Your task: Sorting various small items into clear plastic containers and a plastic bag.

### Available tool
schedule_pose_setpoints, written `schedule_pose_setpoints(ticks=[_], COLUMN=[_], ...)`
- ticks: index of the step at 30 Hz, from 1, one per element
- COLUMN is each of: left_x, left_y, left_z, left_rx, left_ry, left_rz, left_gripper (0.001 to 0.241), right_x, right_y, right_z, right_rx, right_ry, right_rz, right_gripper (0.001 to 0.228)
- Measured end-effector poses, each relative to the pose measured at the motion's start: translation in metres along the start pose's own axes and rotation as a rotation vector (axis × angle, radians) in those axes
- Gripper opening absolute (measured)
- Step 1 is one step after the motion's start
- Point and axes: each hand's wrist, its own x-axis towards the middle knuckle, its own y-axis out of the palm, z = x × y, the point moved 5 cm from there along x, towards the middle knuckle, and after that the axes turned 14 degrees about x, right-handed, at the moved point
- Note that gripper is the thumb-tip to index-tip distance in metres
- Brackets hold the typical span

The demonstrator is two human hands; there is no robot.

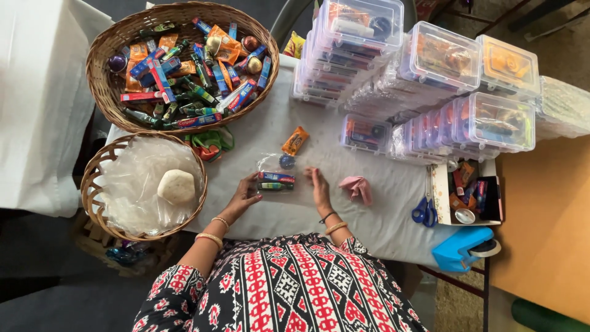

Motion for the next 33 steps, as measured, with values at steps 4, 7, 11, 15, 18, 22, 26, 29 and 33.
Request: schedule_pose_setpoints(ticks=[4,7,11,15,18,22,26,29,33], left_x=[0.002,0.002,0.003,0.003,0.000,-0.001,0.002,-0.001,-0.001], left_y=[0.003,0.005,0.006,0.006,0.004,0.007,0.004,0.005,0.004], left_z=[0.009,0.011,0.013,0.007,0.001,0.005,0.003,0.000,-0.003], left_rx=[-0.060,-0.097,-0.070,-0.067,-0.031,-0.024,-0.006,0.028,0.037], left_ry=[0.007,-0.013,0.002,-0.015,-0.051,-0.078,-0.057,-0.075,-0.101], left_rz=[-0.003,0.008,-0.011,-0.031,-0.048,-0.069,-0.092,-0.089,-0.102], left_gripper=[0.083,0.083,0.083,0.083,0.083,0.082,0.082,0.084,0.083], right_x=[0.046,0.068,0.079,0.100,0.110,0.114,0.121,0.090,0.052], right_y=[-0.041,-0.019,0.029,0.057,0.058,0.038,-0.012,-0.039,-0.079], right_z=[-0.027,0.036,0.100,0.093,0.079,0.088,0.056,0.070,0.037], right_rx=[-0.127,-0.374,-0.603,-0.820,-0.875,-0.875,-0.721,-0.592,-0.318], right_ry=[-0.164,-0.307,-0.518,-0.503,-0.480,-0.390,-0.275,-0.280,0.085], right_rz=[-0.197,-0.025,0.134,0.295,0.340,0.212,0.136,0.014,-0.062], right_gripper=[0.022,0.034,0.046,0.056,0.053,0.046,0.042,0.032,0.022])
